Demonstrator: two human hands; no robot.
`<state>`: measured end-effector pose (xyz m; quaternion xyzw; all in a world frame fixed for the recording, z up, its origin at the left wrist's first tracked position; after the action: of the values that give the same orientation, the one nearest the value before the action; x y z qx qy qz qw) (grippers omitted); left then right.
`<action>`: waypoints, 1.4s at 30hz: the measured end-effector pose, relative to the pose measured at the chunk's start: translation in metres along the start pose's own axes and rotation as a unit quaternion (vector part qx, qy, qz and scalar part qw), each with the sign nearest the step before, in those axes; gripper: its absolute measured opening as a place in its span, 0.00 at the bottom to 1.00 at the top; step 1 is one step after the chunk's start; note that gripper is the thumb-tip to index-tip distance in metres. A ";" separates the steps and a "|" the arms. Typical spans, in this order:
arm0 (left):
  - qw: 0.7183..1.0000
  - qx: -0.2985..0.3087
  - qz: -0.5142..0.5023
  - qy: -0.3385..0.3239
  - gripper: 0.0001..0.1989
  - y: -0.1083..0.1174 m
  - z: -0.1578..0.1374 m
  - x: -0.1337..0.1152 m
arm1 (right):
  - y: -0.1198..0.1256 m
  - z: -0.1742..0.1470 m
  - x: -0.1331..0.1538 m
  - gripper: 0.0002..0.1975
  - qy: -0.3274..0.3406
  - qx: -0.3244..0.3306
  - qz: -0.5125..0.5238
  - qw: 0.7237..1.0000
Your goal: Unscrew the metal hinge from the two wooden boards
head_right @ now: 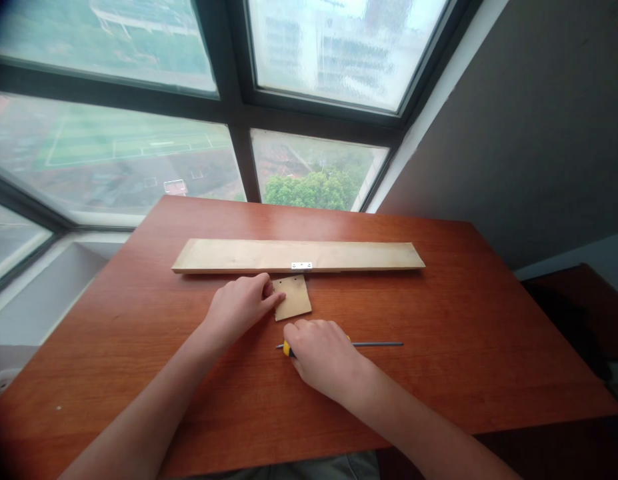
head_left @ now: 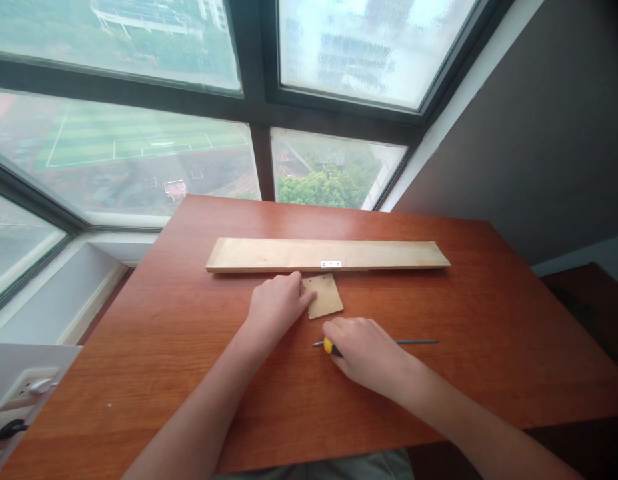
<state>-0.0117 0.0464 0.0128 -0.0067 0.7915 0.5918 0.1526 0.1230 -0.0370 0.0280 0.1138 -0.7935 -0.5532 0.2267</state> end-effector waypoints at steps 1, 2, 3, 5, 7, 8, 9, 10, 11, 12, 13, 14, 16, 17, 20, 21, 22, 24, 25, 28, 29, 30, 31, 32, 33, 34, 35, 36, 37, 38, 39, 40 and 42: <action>1.000 0.001 0.002 0.000 0.15 0.000 0.000 0.000 | 0.000 0.000 -0.002 0.02 -0.001 0.001 0.002 1.000; 1.000 0.001 0.004 0.000 0.15 0.001 0.000 0.000 | 0.000 -0.001 -0.004 0.02 -0.003 0.000 0.005 1.000; 1.000 0.002 0.007 0.000 0.15 0.001 0.000 0.000 | -0.001 -0.001 -0.008 0.02 -0.005 0.000 0.007 1.000; 1.000 0.006 0.011 0.001 0.16 0.003 0.000 0.000 | -0.001 -0.002 -0.016 0.01 -0.011 -0.002 0.012 1.000; 1.000 0.012 0.016 0.005 0.16 0.005 0.000 0.001 | -0.001 -0.003 -0.024 0.01 -0.018 -0.003 0.017 1.000; 1.000 0.014 0.018 0.008 0.17 0.006 0.000 0.002 | -0.001 -0.004 -0.029 0.02 -0.021 -0.004 0.020 1.000; 1.000 0.017 0.019 0.012 0.17 0.007 0.000 0.004 | 0.000 -0.004 -0.032 0.02 -0.024 -0.005 0.024 0.999; 1.000 0.017 0.018 0.015 0.17 0.008 0.000 0.005 | 0.000 -0.005 -0.035 0.02 -0.026 -0.005 0.028 0.999; 1.000 0.016 0.016 0.016 0.17 0.009 0.000 0.007 | 0.002 -0.006 -0.038 0.02 -0.027 -0.006 0.033 0.999; 1.000 0.014 0.012 0.017 0.17 0.010 0.000 0.009 | 0.004 -0.007 -0.040 0.02 -0.026 -0.007 0.039 0.999; 1.000 0.010 0.006 0.015 0.17 0.011 0.001 0.011 | 0.006 -0.007 -0.041 0.02 -0.025 -0.011 0.046 0.999; 1.000 0.007 0.001 0.014 0.17 0.011 0.001 0.013 | 0.010 -0.008 -0.043 0.03 -0.025 -0.016 0.054 0.998; 1.000 0.003 -0.009 0.010 0.17 0.012 0.002 0.019 | 0.022 -0.009 -0.047 0.05 -0.028 -0.037 0.068 0.997; 1.000 0.004 -0.013 0.010 0.18 0.012 0.003 0.021 | 0.030 -0.009 -0.049 0.06 -0.032 -0.052 0.075 0.995; 1.000 0.014 -0.023 0.007 0.20 0.012 0.004 0.028 | 0.061 -0.009 -0.056 0.10 -0.050 -0.121 0.088 0.988; 0.999 0.017 -0.028 0.004 0.20 0.013 0.004 0.030 | 0.075 -0.009 -0.056 0.09 -0.038 -0.178 0.099 0.978; 0.999 0.021 -0.032 -0.001 0.20 0.013 0.004 0.031 | 0.089 -0.010 -0.057 0.09 -0.033 -0.227 0.094 0.969; 0.999 0.028 -0.039 -0.010 0.20 0.013 0.004 0.033 | 0.113 -0.013 -0.057 0.11 -0.045 -0.316 0.049 0.946; 0.999 0.031 -0.042 -0.013 0.19 0.013 0.004 0.033 | 0.124 -0.015 -0.055 0.13 -0.045 -0.353 0.029 0.934; 0.998 0.031 -0.051 -0.024 0.20 0.014 0.004 0.035 | 0.148 -0.019 -0.054 0.12 -0.051 -0.457 0.005 0.888; 0.998 0.025 -0.052 -0.028 0.20 0.015 0.005 0.035 | 0.154 -0.020 -0.055 0.11 -0.053 -0.488 0.017 0.871; 0.998 0.014 -0.051 -0.032 0.20 0.016 0.006 0.035 | 0.158 -0.020 -0.057 0.11 -0.051 -0.512 0.040 0.857; 0.998 -0.001 -0.047 -0.036 0.19 0.018 0.006 0.033 | 0.161 -0.019 -0.059 0.11 -0.046 -0.527 0.068 0.846; 0.998 -0.019 -0.042 -0.043 0.17 0.021 0.007 0.031 | 0.163 -0.016 -0.061 0.12 -0.042 -0.538 0.093 0.837; 0.997 -0.040 -0.038 -0.054 0.16 0.023 0.007 0.028 | 0.164 -0.013 -0.063 0.12 -0.037 -0.543 0.113 0.832; 0.995 -0.060 -0.037 -0.071 0.14 0.025 0.007 0.024 | 0.165 -0.010 -0.065 0.12 -0.033 -0.546 0.126 0.828; 0.992 -0.078 -0.042 -0.090 0.12 0.027 0.006 0.020 | 0.165 -0.006 -0.066 0.12 -0.031 -0.548 0.133 0.826; 0.988 -0.095 -0.052 -0.107 0.12 0.029 0.006 0.016 | 0.166 -0.002 -0.067 0.11 -0.029 -0.551 0.138 0.823; 0.984 -0.109 -0.065 -0.122 0.11 0.030 0.006 0.013 | 0.166 0.001 -0.068 0.12 -0.029 -0.558 0.144 0.817; 0.981 -0.120 -0.078 -0.131 0.11 0.031 0.005 0.011 | 0.166 0.004 -0.069 0.12 -0.029 -0.564 0.150 0.811; 0.978 -0.129 -0.089 -0.136 0.11 0.031 0.005 0.009 | 0.166 0.007 -0.070 0.12 -0.028 -0.570 0.156 0.806; 0.977 -0.133 -0.097 -0.139 0.10 0.031 0.005 0.008 | 0.166 0.009 -0.070 0.13 -0.027 -0.574 0.162 0.802; 0.976 -0.129 -0.101 -0.143 0.10 0.028 0.005 0.007 | 0.166 0.014 -0.069 0.13 -0.017 -0.572 0.169 0.803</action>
<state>-0.0227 0.0610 0.0362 -0.0216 0.6737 0.6651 0.3215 0.1882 0.0649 0.1623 -0.1816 -0.3434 -0.8614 0.3273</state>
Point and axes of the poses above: each hand's wrist, its own z-axis towards the middle knuckle, its own y-axis out of the back of the hand, x = y × z, the point moved 5 cm from there along z, towards the middle knuckle, and after that the axes turned 1 degree about x, right-handed, at the moved point
